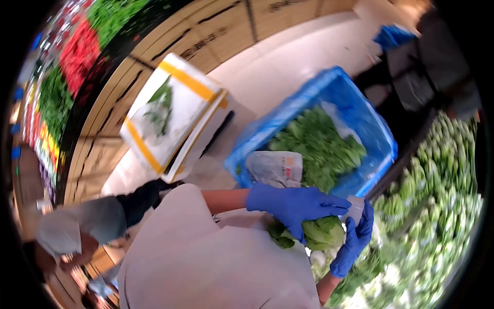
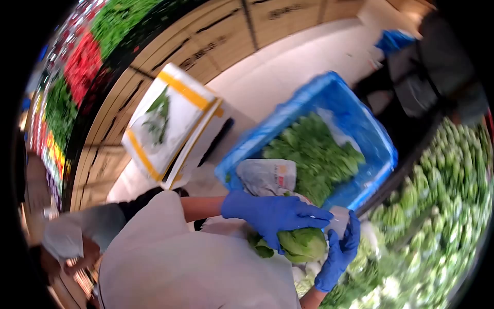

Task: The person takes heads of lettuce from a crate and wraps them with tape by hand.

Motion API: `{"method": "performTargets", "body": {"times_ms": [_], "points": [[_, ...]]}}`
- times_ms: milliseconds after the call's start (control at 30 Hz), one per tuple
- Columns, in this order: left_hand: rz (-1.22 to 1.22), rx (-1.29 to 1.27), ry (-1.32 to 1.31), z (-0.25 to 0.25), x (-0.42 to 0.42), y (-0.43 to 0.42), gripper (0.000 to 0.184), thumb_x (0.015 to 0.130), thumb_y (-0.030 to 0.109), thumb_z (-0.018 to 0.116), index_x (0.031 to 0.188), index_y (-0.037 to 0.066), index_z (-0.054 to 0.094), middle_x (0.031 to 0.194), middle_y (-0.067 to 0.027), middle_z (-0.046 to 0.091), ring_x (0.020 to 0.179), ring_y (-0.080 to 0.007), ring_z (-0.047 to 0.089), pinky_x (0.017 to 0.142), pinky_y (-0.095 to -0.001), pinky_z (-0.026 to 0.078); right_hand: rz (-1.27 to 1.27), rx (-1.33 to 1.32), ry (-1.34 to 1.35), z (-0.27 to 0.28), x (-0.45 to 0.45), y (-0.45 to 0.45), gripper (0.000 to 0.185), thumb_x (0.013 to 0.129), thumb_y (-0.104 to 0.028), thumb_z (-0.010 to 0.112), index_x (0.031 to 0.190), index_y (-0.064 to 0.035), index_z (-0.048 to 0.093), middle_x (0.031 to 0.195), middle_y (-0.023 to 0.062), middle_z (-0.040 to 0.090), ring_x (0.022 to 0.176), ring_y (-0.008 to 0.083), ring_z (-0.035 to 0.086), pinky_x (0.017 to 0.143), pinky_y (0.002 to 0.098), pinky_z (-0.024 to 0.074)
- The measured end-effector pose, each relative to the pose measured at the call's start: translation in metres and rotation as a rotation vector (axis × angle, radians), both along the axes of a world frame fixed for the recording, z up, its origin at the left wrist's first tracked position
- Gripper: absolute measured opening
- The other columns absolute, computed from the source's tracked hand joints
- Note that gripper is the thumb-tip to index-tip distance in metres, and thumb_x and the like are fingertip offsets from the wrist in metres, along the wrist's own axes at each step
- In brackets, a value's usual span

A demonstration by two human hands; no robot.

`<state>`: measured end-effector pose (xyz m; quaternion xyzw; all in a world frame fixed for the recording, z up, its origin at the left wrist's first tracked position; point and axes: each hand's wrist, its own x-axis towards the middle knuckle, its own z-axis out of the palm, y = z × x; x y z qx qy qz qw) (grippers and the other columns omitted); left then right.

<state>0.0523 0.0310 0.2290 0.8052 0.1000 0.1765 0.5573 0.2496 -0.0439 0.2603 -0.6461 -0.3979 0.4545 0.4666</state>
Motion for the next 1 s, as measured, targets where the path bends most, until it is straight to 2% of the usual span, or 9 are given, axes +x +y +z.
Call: {"method": "performTargets", "body": {"times_ms": [167, 233, 400, 467, 500, 567, 700, 833, 1000], "points": [[0.159, -0.165, -0.087, -0.004, -0.025, -0.005, 0.097, 0.056, 0.030, 0.075, 0.135, 0.006, 0.024, 0.139, -0.0141, 0.023, 0.122, -0.0306, 0.034, 0.098, -0.0389, 0.032, 0.183, -0.030, 0.116, -0.034, 0.017, 0.024, 0.054, 0.074, 0.008, 0.055, 0.126, 0.0020, 0.040, 0.127, 0.0099, 0.044, 0.117, 0.0195, 0.041, 0.095, 0.0308, 0.0357], [0.110, -0.338, -0.122, 0.002, -0.030, 0.001, 0.094, 0.059, 0.031, 0.075, 0.135, 0.005, 0.025, 0.138, -0.0133, 0.024, 0.123, -0.0290, 0.033, 0.100, -0.0368, 0.030, 0.284, -0.089, -0.032, -0.013, 0.008, 0.037, 0.054, 0.074, 0.008, 0.055, 0.126, 0.0018, 0.041, 0.127, 0.0105, 0.044, 0.116, 0.0195, 0.042, 0.094, 0.0306, 0.0364], [0.082, -0.432, -0.163, 0.013, -0.060, 0.016, 0.095, 0.054, 0.023, 0.080, 0.133, 0.003, 0.030, 0.136, -0.0110, 0.029, 0.126, -0.0236, 0.030, 0.104, -0.0349, 0.023, 0.469, -0.116, -0.024, 0.024, -0.015, 0.064, 0.049, 0.071, -0.004, 0.062, 0.118, -0.0026, 0.051, 0.117, 0.0081, 0.052, 0.109, 0.0200, 0.048, 0.096, 0.0322, 0.0337], [-0.004, -0.781, -0.128, 0.024, -0.065, 0.023, 0.099, 0.046, 0.015, 0.079, 0.133, 0.001, 0.032, 0.136, -0.0108, 0.032, 0.125, -0.0215, 0.032, 0.105, -0.0335, 0.021, 0.579, -0.180, -0.063, 0.020, -0.013, 0.071, 0.046, 0.072, -0.009, 0.064, 0.116, -0.0055, 0.053, 0.109, 0.0092, 0.057, 0.099, 0.0190, 0.053, 0.088, 0.0314, 0.0401], [-0.044, -0.783, -0.124, 0.018, -0.069, 0.023, 0.099, 0.046, 0.015, 0.079, 0.133, 0.001, 0.032, 0.136, -0.0108, 0.032, 0.125, -0.0215, 0.032, 0.105, -0.0335, 0.021, 0.669, -0.072, -0.089, 0.017, -0.015, 0.075, 0.040, 0.074, -0.011, 0.063, 0.113, -0.0047, 0.055, 0.105, 0.0100, 0.059, 0.094, 0.0178, 0.055, 0.084, 0.0307, 0.0425], [-0.042, -1.059, -0.100, 0.009, -0.076, 0.020, 0.094, 0.052, 0.004, 0.073, 0.135, 0.005, 0.029, 0.133, -0.0090, 0.037, 0.120, -0.0192, 0.036, 0.103, -0.0317, 0.026, 0.740, -0.024, -0.067, 0.011, -0.011, 0.074, 0.030, 0.076, -0.011, 0.062, 0.105, -0.0033, 0.059, 0.100, 0.0102, 0.060, 0.090, 0.0169, 0.057, 0.083, 0.0298, 0.0431], [0.016, -1.432, 0.031, 0.032, -0.067, 0.031, 0.097, 0.046, 0.001, 0.072, 0.134, 0.002, 0.031, 0.131, -0.0094, 0.040, 0.118, -0.0178, 0.039, 0.102, -0.0303, 0.028, 0.661, -0.169, 0.029, -0.002, -0.001, 0.054, 0.022, 0.079, -0.011, 0.060, 0.099, -0.0010, 0.061, 0.095, 0.0076, 0.062, 0.085, 0.0142, 0.058, 0.081, 0.0275, 0.0444], [0.009, -1.407, 0.082, -0.025, -0.067, 0.021, 0.094, 0.047, 0.000, 0.070, 0.133, 0.001, 0.033, 0.130, -0.0095, 0.041, 0.118, -0.0184, 0.040, 0.101, -0.0299, 0.029, 0.338, -0.335, 0.314, -0.015, 0.010, 0.032, 0.020, 0.081, -0.009, 0.059, 0.098, 0.0016, 0.062, 0.088, 0.0042, 0.064, 0.083, 0.0088, 0.057, 0.077, 0.0224, 0.0451], [0.217, -1.535, -0.016, 0.027, -0.024, 0.035, 0.082, 0.062, 0.009, 0.066, 0.135, 0.003, 0.028, 0.127, -0.0104, 0.044, 0.111, -0.0192, 0.048, 0.097, -0.0310, 0.035, 0.143, -0.319, 0.262, 0.001, 0.030, 0.012, 0.022, 0.082, -0.010, 0.059, 0.100, 0.0016, 0.061, 0.090, 0.0038, 0.063, 0.082, 0.0078, 0.056, 0.075, 0.0215, 0.0452]]}}
